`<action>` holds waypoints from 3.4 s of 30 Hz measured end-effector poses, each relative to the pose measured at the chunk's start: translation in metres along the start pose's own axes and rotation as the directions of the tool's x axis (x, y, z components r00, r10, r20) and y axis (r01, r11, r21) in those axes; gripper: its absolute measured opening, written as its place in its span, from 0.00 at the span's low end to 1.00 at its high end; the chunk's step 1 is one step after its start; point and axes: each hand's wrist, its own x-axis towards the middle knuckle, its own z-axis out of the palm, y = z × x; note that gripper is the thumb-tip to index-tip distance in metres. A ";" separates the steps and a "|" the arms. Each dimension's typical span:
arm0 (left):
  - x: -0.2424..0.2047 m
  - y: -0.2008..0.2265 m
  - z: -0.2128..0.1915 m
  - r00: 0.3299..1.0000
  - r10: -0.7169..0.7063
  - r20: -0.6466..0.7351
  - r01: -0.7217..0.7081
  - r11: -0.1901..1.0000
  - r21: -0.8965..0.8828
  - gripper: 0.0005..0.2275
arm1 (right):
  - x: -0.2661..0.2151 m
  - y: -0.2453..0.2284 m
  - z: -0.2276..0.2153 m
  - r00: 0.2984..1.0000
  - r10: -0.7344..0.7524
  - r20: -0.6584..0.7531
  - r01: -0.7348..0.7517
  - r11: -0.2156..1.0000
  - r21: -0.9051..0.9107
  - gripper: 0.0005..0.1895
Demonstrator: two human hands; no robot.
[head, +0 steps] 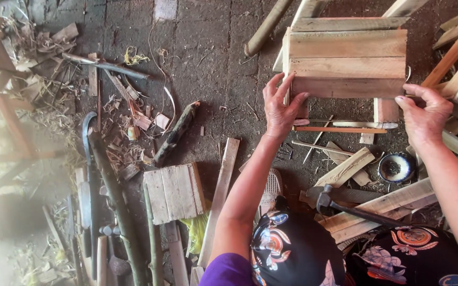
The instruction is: The person sits on the ground assembling small wooden stool frames from scrap wood. They position wooden slats on the frames and hammer nails into them with a claw hammer, working on one frame at a time and turning the frames to reach different sides.
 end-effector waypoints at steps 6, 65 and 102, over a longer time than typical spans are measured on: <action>-0.001 0.000 -0.001 0.999 -0.040 0.011 0.040 0.997 -0.066 0.26 | 0.001 -0.001 -0.002 1.000 -0.021 0.010 0.022 0.999 -0.041 0.15; -0.026 -0.017 0.004 0.811 -0.431 0.395 0.578 0.491 -0.651 0.35 | 0.023 -0.157 0.103 0.630 -0.471 0.617 0.742 0.599 -0.300 0.33; 0.002 0.029 -0.035 0.729 -0.508 0.458 0.682 0.492 -0.540 0.48 | 0.019 -0.157 0.112 0.683 -0.473 0.557 0.715 0.589 -0.376 0.35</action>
